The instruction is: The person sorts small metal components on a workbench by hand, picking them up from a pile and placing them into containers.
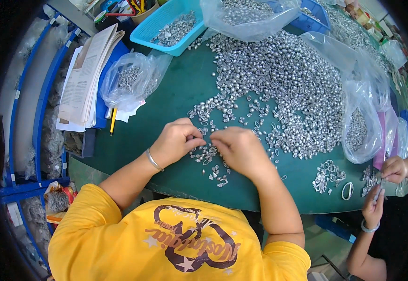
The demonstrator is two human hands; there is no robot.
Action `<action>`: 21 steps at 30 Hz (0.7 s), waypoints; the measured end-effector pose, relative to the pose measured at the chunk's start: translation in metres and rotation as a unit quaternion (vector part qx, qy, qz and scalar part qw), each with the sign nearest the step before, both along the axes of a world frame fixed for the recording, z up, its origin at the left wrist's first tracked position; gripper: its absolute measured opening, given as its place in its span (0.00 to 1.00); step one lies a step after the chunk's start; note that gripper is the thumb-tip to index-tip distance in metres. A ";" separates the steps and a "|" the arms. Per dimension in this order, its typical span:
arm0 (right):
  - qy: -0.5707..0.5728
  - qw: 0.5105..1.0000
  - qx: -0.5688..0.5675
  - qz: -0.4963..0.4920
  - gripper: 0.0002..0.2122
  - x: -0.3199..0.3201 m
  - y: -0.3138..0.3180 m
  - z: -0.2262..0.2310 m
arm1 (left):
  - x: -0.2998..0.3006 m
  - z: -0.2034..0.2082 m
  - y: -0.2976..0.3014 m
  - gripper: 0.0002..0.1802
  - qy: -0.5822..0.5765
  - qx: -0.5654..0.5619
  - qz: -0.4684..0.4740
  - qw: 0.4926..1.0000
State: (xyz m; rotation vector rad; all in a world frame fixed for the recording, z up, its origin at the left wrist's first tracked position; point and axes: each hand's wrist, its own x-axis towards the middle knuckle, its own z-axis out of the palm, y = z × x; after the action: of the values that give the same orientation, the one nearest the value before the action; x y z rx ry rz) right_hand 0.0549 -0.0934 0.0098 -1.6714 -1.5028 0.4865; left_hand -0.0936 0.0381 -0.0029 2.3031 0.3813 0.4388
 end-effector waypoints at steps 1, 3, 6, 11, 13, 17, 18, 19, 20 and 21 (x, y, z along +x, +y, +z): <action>-0.072 0.997 -0.040 -0.007 0.04 -0.006 -0.002 -0.002 | 0.000 -0.003 -0.002 0.07 0.002 0.013 0.006 1.000; -0.118 0.991 -0.066 -0.014 0.03 -0.011 -0.006 -0.008 | 0.002 -0.006 -0.006 0.07 -0.005 0.025 0.000 1.000; -0.167 0.984 -0.062 -0.003 0.02 -0.008 -0.004 -0.018 | 0.006 -0.003 -0.006 0.06 -0.025 0.061 0.001 0.998; -0.107 0.991 -0.068 -0.050 0.06 -0.009 0.001 -0.021 | 0.005 0.004 -0.007 0.05 -0.007 0.045 0.023 0.999; -0.095 0.991 -0.075 -0.063 0.08 -0.006 -0.001 -0.020 | 0.008 0.004 -0.009 0.05 -0.015 0.028 0.026 0.999; 0.045 0.994 -0.041 -0.096 0.06 -0.003 -0.005 -0.012 | 0.005 0.006 -0.006 0.03 -0.013 -0.021 0.008 1.000; 0.169 0.980 -0.037 -0.095 0.06 -0.005 -0.004 -0.010 | 0.000 0.004 -0.006 0.03 0.020 -0.252 0.045 0.966; 0.171 0.980 -0.033 -0.098 0.06 -0.005 -0.004 -0.011 | -0.002 0.005 -0.005 0.02 0.053 -0.469 0.081 0.878; 0.321 0.942 -0.048 -0.083 0.06 -0.003 -0.003 -0.011 | 0.000 0.008 -0.007 0.02 0.056 -0.466 0.080 0.879; 0.463 0.882 -0.063 -0.065 0.07 -0.003 -0.002 -0.011 | 0.001 0.013 -0.011 0.01 0.024 -0.527 0.074 0.846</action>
State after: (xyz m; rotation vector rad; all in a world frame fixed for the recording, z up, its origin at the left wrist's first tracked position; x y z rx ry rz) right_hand 0.0523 -0.0952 -0.0008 -1.2937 -0.6500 1.1298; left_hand -0.0922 0.0270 0.0099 1.2066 0.6309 0.1580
